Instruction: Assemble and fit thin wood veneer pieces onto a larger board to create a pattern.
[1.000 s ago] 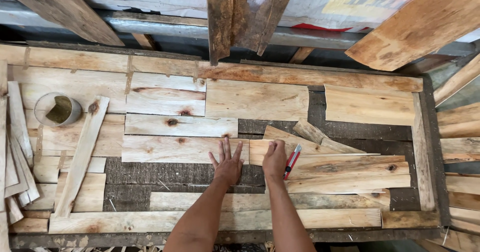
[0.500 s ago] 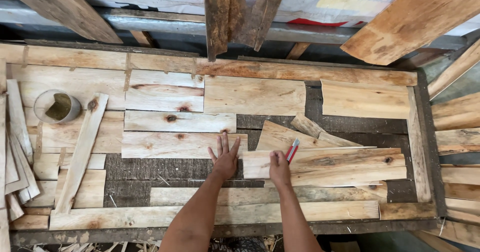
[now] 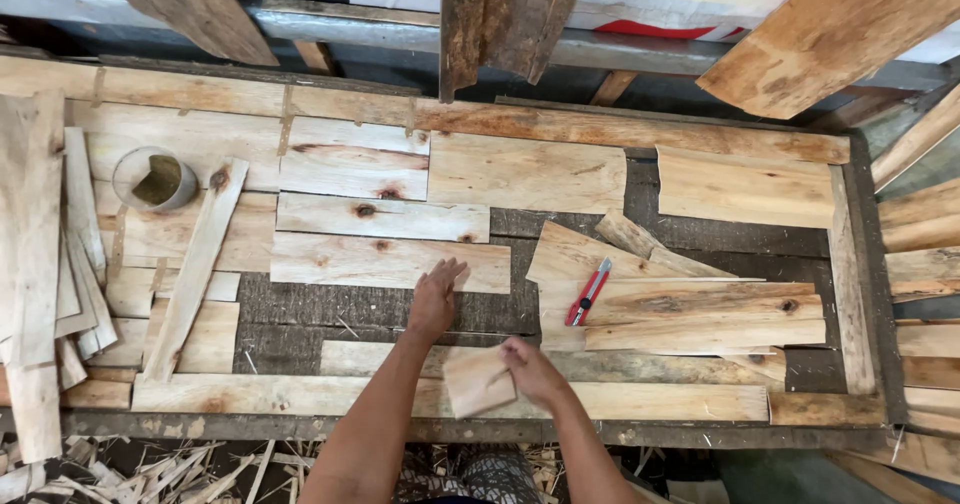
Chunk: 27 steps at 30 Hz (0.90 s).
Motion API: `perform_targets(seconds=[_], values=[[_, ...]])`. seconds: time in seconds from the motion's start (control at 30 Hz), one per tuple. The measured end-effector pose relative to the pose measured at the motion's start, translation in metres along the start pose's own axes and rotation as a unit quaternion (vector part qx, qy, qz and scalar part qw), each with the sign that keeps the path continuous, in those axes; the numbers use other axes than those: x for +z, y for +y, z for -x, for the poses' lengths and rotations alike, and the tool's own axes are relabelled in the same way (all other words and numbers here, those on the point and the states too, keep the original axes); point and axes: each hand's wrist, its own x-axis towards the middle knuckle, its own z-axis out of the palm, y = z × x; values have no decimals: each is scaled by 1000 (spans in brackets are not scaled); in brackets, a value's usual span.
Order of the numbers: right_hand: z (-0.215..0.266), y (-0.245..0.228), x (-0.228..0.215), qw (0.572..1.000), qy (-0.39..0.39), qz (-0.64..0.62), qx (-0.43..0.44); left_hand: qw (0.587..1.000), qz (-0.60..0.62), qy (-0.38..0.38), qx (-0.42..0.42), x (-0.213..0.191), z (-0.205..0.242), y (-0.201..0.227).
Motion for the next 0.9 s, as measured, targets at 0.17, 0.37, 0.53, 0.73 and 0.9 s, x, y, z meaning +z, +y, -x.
perform_targets(seconds=[0.17, 0.37, 0.53, 0.73, 0.9], values=[[-22, 55, 35, 977, -104, 165, -84, 999, -16, 49, -2, -7, 28, 9], [-27, 84, 61, 919, -169, 305, -185, 999, -10, 48, -22, -12, 60, 26], [-24, 37, 53, 957, -56, 239, -151, 994, -23, -12, -107, 4, 68, 15], [-89, 18, 22, 969, 200, 32, -143, 978, -185, -25, -88, 13, 67, 2], [-151, 34, 13, 926, 331, 93, -152, 960, -221, -85, -150, 14, 62, 6]])
